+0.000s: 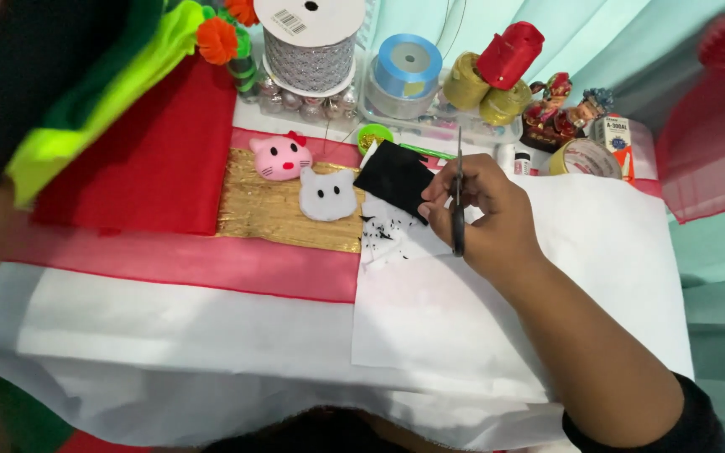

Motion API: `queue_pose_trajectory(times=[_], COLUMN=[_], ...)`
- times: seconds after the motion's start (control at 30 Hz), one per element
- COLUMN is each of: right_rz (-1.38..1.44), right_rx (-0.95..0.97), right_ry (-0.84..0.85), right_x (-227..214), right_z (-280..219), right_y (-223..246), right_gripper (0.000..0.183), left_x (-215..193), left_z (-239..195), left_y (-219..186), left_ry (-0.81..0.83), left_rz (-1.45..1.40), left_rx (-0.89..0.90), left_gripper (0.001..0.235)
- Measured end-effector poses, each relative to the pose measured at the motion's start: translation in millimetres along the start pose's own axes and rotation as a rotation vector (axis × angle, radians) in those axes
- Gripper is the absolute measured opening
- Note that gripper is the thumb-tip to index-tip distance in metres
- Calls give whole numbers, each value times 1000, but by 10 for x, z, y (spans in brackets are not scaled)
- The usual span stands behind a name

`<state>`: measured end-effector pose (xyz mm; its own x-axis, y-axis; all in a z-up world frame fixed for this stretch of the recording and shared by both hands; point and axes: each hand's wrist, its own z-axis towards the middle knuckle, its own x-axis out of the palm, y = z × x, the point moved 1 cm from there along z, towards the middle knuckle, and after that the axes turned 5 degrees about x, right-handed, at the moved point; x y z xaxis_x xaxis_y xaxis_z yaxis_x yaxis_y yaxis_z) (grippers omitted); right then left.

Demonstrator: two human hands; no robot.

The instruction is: Cutting a small black felt shape with scissors and then organizing and stacking various colored felt sheets on a craft table.

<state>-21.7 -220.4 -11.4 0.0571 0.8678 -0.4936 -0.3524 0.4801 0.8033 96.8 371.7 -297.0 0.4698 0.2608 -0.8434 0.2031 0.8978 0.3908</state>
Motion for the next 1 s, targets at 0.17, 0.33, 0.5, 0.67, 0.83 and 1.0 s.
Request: queue_pose_trajectory(times=[0.17,0.33,0.5,0.67,0.83,1.0], right_rz=[87,78,17,-79,-63,-50], right_rx=[-62,-54,-8,13,-19,19], right_ry=[3,18,22,30,10,-6], right_x=[-20,-17,18,14,-5,6], right_z=[47,56,12,-16,-4,10], right_y=[-105,-79,-15,-23,-57,13], right_gripper=[23,23,25,34,38,26], left_x=[623,153,-3047,-3327,-2696,-2846], left_z=[-819,-898,-37,-23,317,893], left_y=[1192,1172,-120,-372,54,93], left_ry=[248,166,84,-89,27,289], left_rz=[565,142,-284,-418,-1088,-916], left_rx=[-75,-44,-15,63,-320,-510], left_gripper=[28,49,73,85,60,72])
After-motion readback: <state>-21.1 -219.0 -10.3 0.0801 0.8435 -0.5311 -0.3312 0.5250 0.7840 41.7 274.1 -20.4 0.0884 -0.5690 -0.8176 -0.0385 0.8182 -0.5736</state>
